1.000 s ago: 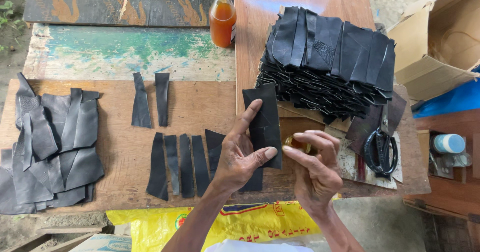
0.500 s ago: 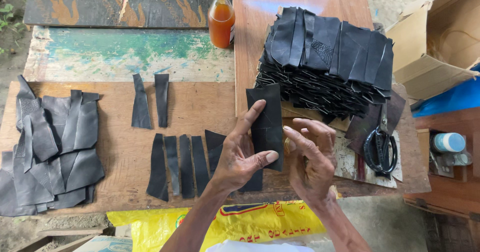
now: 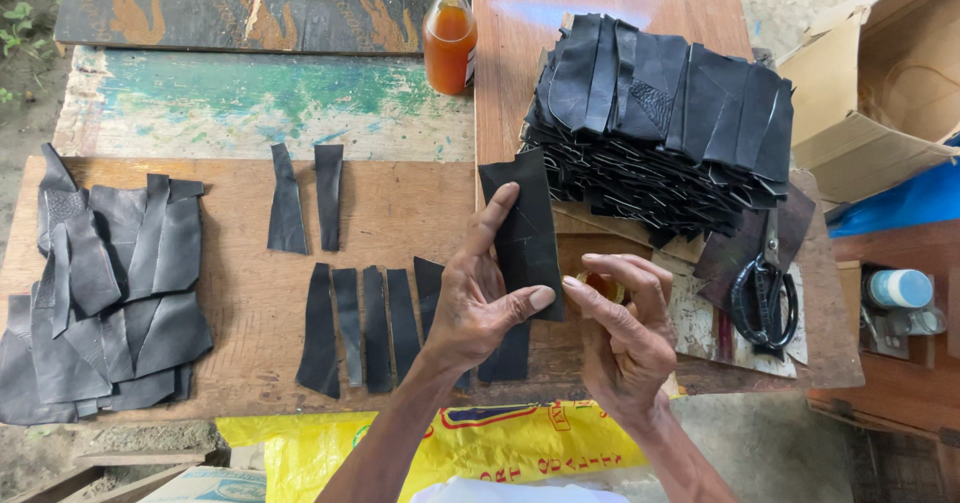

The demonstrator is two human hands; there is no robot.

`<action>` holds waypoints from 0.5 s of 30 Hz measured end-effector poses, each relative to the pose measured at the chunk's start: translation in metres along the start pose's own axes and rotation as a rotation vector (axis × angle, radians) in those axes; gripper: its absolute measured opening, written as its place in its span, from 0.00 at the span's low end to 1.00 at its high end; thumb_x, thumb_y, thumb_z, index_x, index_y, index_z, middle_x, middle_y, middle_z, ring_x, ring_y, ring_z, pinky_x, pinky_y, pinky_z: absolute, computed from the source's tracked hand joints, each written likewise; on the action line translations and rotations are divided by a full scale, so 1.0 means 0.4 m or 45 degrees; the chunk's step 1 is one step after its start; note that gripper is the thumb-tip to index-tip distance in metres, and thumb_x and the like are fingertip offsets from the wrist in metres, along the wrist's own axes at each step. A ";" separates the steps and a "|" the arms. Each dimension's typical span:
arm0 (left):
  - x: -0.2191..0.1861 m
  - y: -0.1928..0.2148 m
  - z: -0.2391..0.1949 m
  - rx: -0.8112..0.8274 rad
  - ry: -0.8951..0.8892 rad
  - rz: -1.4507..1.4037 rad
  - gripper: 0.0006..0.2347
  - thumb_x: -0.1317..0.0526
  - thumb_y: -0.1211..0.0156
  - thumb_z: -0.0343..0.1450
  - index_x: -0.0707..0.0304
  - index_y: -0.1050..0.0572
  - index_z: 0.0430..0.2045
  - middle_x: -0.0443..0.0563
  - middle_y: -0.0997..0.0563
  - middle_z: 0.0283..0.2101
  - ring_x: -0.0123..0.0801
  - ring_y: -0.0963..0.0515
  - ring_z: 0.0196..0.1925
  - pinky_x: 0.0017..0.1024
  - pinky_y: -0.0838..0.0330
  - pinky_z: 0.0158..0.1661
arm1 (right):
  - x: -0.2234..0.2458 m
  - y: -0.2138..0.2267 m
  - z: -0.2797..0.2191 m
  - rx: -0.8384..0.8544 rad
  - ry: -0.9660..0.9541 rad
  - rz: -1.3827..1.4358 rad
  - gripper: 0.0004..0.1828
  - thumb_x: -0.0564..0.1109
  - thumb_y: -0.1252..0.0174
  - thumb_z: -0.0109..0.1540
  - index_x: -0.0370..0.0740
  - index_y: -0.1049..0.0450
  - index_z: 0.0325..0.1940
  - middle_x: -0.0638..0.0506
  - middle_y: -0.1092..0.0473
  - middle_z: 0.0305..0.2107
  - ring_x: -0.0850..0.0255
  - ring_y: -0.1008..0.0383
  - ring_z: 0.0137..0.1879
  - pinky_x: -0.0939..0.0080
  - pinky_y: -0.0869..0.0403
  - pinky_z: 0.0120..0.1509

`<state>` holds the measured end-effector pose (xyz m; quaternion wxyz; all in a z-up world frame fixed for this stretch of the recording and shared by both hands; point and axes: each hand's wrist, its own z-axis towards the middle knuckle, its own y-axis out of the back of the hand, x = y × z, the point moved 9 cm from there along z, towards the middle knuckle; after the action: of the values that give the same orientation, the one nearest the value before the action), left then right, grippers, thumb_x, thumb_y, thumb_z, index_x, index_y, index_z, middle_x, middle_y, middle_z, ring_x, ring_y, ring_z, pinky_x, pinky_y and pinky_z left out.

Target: The person repeatedly picks up small black leather pieces from a pile, rubs their edges with a finger, and places them on a wooden table. The person handles the pieces one at a time, inspecting and rubbing the edges before stacking them.

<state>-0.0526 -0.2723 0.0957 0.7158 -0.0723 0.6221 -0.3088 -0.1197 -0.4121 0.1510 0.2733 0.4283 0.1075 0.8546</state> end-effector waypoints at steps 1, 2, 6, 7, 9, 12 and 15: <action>0.003 -0.002 0.000 0.002 0.022 -0.024 0.44 0.63 0.26 0.66 0.76 0.52 0.75 0.65 0.45 0.77 0.42 0.45 0.80 0.35 0.48 0.77 | -0.001 -0.002 0.004 0.004 -0.006 -0.006 0.20 0.27 0.40 0.62 0.46 0.20 0.52 0.50 0.28 0.53 0.55 0.31 0.62 0.64 0.25 0.60; 0.001 -0.004 0.000 0.011 0.019 -0.002 0.44 0.63 0.26 0.66 0.76 0.52 0.75 0.65 0.45 0.77 0.41 0.45 0.80 0.35 0.49 0.77 | -0.004 -0.004 0.007 0.011 -0.013 -0.011 0.20 0.27 0.40 0.62 0.45 0.20 0.53 0.50 0.28 0.52 0.55 0.31 0.62 0.63 0.25 0.60; 0.002 -0.004 -0.001 -0.004 0.012 0.013 0.44 0.63 0.26 0.66 0.75 0.52 0.75 0.63 0.46 0.77 0.41 0.46 0.80 0.35 0.49 0.77 | -0.014 -0.001 -0.006 0.027 0.018 -0.085 0.20 0.28 0.40 0.62 0.45 0.20 0.53 0.50 0.28 0.52 0.55 0.31 0.62 0.63 0.26 0.60; 0.003 -0.002 -0.002 -0.020 0.011 -0.001 0.44 0.62 0.26 0.66 0.75 0.51 0.74 0.63 0.46 0.77 0.41 0.46 0.80 0.36 0.49 0.77 | -0.014 0.001 -0.012 0.019 0.066 -0.126 0.20 0.28 0.40 0.62 0.47 0.20 0.52 0.52 0.27 0.52 0.56 0.31 0.62 0.62 0.26 0.62; -0.005 0.010 0.001 -0.068 -0.039 0.118 0.44 0.63 0.26 0.66 0.76 0.50 0.75 0.63 0.44 0.77 0.40 0.47 0.81 0.34 0.51 0.78 | -0.013 0.002 -0.033 0.001 0.163 -0.211 0.20 0.29 0.41 0.61 0.50 0.19 0.50 0.54 0.26 0.52 0.58 0.31 0.62 0.60 0.26 0.65; -0.019 0.025 0.001 -0.133 -0.095 0.259 0.43 0.64 0.26 0.66 0.76 0.49 0.75 0.64 0.42 0.76 0.39 0.47 0.81 0.33 0.54 0.78 | -0.039 0.026 -0.067 -0.077 -0.022 0.196 0.19 0.30 0.42 0.65 0.56 0.20 0.49 0.59 0.25 0.54 0.66 0.30 0.63 0.66 0.27 0.68; -0.028 0.029 0.004 -0.135 -0.125 0.296 0.43 0.64 0.27 0.67 0.76 0.49 0.75 0.62 0.42 0.76 0.37 0.47 0.80 0.31 0.53 0.77 | -0.125 -0.022 -0.102 -0.020 -0.687 0.937 0.24 0.27 0.48 0.62 0.41 0.23 0.59 0.47 0.30 0.63 0.60 0.28 0.60 0.61 0.28 0.66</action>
<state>-0.0473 -0.2576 0.0998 0.7714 -0.0526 0.6061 -0.1865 -0.1244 -0.4309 0.0888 -0.0270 0.6433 -0.1333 0.7534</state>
